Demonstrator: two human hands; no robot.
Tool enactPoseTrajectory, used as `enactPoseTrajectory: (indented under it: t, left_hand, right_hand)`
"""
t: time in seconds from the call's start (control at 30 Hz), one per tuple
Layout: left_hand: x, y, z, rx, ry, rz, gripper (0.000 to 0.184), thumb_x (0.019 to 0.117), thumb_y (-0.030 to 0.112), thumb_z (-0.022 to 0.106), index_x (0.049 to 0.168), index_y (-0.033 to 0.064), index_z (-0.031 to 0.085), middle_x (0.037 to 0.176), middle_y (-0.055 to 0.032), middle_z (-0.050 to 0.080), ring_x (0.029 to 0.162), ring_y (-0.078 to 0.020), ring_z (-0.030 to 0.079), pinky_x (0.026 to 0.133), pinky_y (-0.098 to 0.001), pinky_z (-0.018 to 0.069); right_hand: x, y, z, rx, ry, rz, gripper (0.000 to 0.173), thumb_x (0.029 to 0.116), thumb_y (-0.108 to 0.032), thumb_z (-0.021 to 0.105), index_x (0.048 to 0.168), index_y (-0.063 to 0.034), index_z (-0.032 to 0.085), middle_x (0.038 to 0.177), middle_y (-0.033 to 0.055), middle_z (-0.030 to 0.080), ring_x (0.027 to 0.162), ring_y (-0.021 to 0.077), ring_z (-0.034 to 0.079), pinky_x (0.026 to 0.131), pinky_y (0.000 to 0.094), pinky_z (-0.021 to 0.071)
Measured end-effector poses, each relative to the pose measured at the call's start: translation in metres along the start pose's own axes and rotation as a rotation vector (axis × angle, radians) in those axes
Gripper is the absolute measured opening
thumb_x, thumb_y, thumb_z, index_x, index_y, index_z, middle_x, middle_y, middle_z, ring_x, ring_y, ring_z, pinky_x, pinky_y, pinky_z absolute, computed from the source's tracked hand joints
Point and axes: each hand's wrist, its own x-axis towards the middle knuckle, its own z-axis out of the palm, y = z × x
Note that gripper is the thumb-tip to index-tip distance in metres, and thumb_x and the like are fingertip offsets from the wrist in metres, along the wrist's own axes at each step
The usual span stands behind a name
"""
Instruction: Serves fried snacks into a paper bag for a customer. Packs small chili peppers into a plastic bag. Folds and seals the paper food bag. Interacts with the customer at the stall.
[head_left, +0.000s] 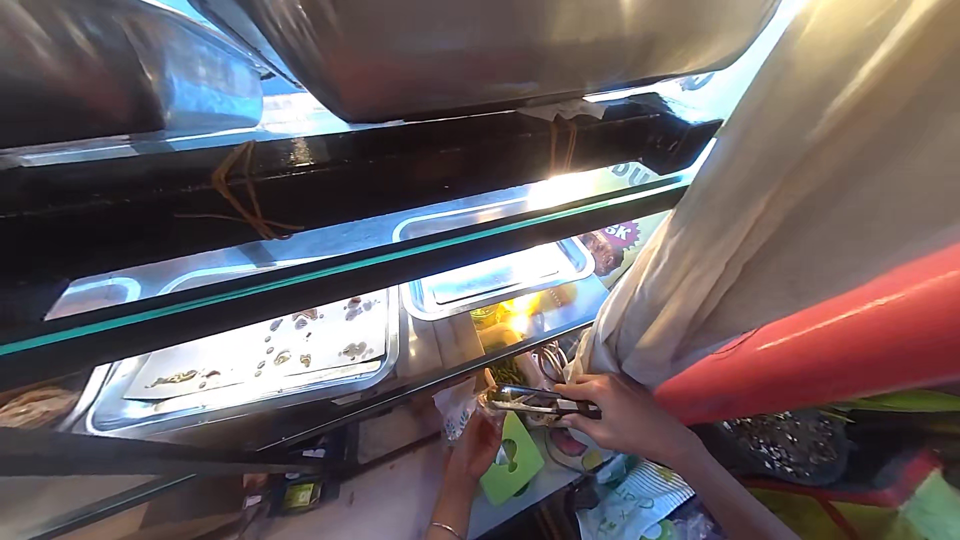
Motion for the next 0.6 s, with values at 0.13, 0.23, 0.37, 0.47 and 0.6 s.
enactPoseTrajectory:
  t: [0.13, 0.23, 0.37, 0.47, 0.6]
  left_hand:
    - [-0.003, 0.000, -0.011, -0.075, -0.040, 0.007, 0.025, 0.0982, 0.017, 0.064, 0.120, 0.0056, 0.064, 0.111, -0.0170, 0.073, 0.093, -0.0220, 0.075, 0.079, -0.0294, 0.0629]
    - [-0.005, 0.005, -0.012, -0.060, -0.074, 0.026, 0.030, 0.0887, 0.016, 0.077, 0.116, 0.0040, 0.068, 0.111, -0.0163, 0.074, 0.093, -0.0210, 0.075, 0.081, -0.0291, 0.0625]
    - [-0.005, 0.011, -0.015, 0.015, -0.118, 0.041, 0.039, 0.0798, 0.017, 0.086, 0.113, 0.0046, 0.069, 0.109, -0.0141, 0.073, 0.094, -0.0198, 0.074, 0.081, -0.0294, 0.0622]
    - [-0.007, 0.012, -0.010, 0.080, -0.093, 0.060, 0.040, 0.0764, 0.020, 0.089, 0.109, 0.0054, 0.070, 0.102, -0.0128, 0.074, 0.089, -0.0187, 0.075, 0.079, -0.0289, 0.0626]
    - [-0.010, 0.016, -0.008, 0.247, -0.260, 0.089, 0.036, 0.0835, 0.019, 0.083, 0.116, 0.0092, 0.072, 0.113, -0.0083, 0.073, 0.102, -0.0161, 0.072, 0.090, -0.0287, 0.0588]
  right_hand:
    - [0.004, -0.002, 0.010, 0.029, -0.028, 0.033, 0.042, 0.0995, -0.045, 0.058, 0.137, -0.0274, 0.068, 0.112, 0.0086, 0.073, 0.108, 0.0255, 0.069, 0.097, 0.0489, 0.0522]
    - [0.010, 0.000, 0.011, 0.082, 0.068, 0.074, 0.041, 0.1002, -0.042, 0.058, 0.135, -0.0231, 0.070, 0.114, 0.0086, 0.074, 0.108, 0.0254, 0.070, 0.097, 0.0505, 0.0538]
    - [0.030, -0.029, -0.005, -0.149, -0.006, 0.385, 0.032, 0.1003, -0.035, 0.059, 0.120, -0.0131, 0.071, 0.110, 0.0154, 0.072, 0.107, 0.0347, 0.069, 0.089, 0.0553, 0.0534]
    - [0.068, -0.043, 0.004, -0.213, -0.216, 0.438, 0.032, 0.0977, -0.025, 0.061, 0.115, 0.0004, 0.068, 0.118, 0.0236, 0.068, 0.115, 0.0418, 0.064, 0.094, 0.0606, 0.0502]
    - [0.123, -0.051, 0.036, -0.299, -0.333, 0.478, 0.040, 0.0898, -0.012, 0.067, 0.125, 0.0040, 0.062, 0.128, 0.0263, 0.063, 0.120, 0.0448, 0.060, 0.089, 0.0626, 0.0511]
